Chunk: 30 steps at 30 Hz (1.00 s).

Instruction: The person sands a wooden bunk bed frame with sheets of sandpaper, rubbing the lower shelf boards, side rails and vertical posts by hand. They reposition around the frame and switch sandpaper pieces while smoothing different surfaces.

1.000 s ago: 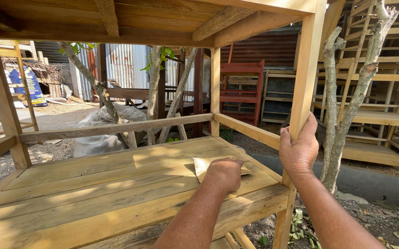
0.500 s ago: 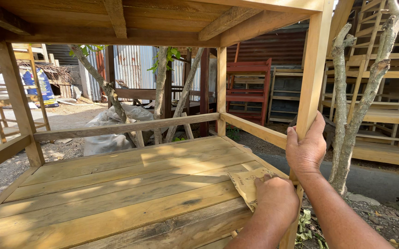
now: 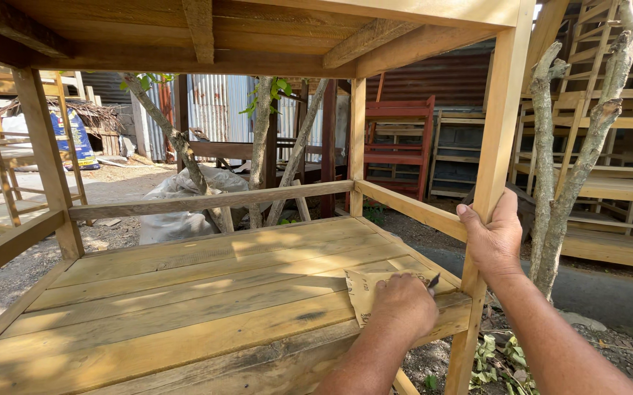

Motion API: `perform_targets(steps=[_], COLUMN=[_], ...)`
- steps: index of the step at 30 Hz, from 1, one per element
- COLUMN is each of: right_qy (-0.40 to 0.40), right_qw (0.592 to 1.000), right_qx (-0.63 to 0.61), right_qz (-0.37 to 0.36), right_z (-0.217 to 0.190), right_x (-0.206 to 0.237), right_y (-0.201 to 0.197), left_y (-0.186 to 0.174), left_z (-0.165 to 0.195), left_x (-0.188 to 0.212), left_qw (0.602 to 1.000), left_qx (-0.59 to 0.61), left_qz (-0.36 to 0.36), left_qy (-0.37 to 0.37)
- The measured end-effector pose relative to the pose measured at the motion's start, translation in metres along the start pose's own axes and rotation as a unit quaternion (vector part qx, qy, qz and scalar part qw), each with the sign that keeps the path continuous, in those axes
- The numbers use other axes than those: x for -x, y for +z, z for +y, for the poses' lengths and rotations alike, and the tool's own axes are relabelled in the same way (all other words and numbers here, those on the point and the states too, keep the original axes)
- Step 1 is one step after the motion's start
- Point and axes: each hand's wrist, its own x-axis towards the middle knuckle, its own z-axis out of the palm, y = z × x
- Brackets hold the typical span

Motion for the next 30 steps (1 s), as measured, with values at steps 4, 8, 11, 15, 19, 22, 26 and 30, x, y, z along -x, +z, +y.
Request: perform_targets(steps=[4, 8, 11, 15, 19, 22, 26, 30], right_qy=[0.024, 0.093, 0.113, 0.1, 0.104, 0.117, 0.085, 0.101], right_qw=[0.998, 0.992, 0.989, 0.985, 0.986, 0.984, 0.983, 0.98], right_qx=[-0.046, -0.06, -0.053, -0.095, -0.091, -0.093, -0.12, -0.134], right_qz=[-0.044, -0.06, -0.083, -0.101, -0.093, -0.099, -0.109, -0.11], right_z=[0.001, -0.003, -0.005, -0.005, -0.003, -0.002, 0.0, 0.0], right_x=[-0.004, -0.008, -0.01, -0.012, -0.013, -0.012, -0.012, -0.012], right_y=[-0.009, -0.013, -0.016, -0.016, -0.014, -0.015, -0.016, -0.016], left_y=[-0.002, 0.008, 0.027, 0.039, 0.025, 0.021, 0.029, 0.026], left_z=[0.024, 0.073, 0.089, 0.096, 0.103, 0.106, 0.105, 0.108], left_x=[-0.022, -0.049, -0.047, -0.033, -0.036, -0.033, -0.021, -0.025], left_qw=[0.932, 0.789, 0.786, 0.811, 0.811, 0.831, 0.801, 0.811], left_qx=[0.311, 0.552, 0.557, 0.524, 0.514, 0.472, 0.54, 0.511], left_qz=[0.02, 0.109, 0.122, 0.187, 0.167, 0.176, 0.202, 0.179], left_qy=[-0.185, -0.246, -0.239, -0.179, -0.223, -0.235, -0.163, -0.224])
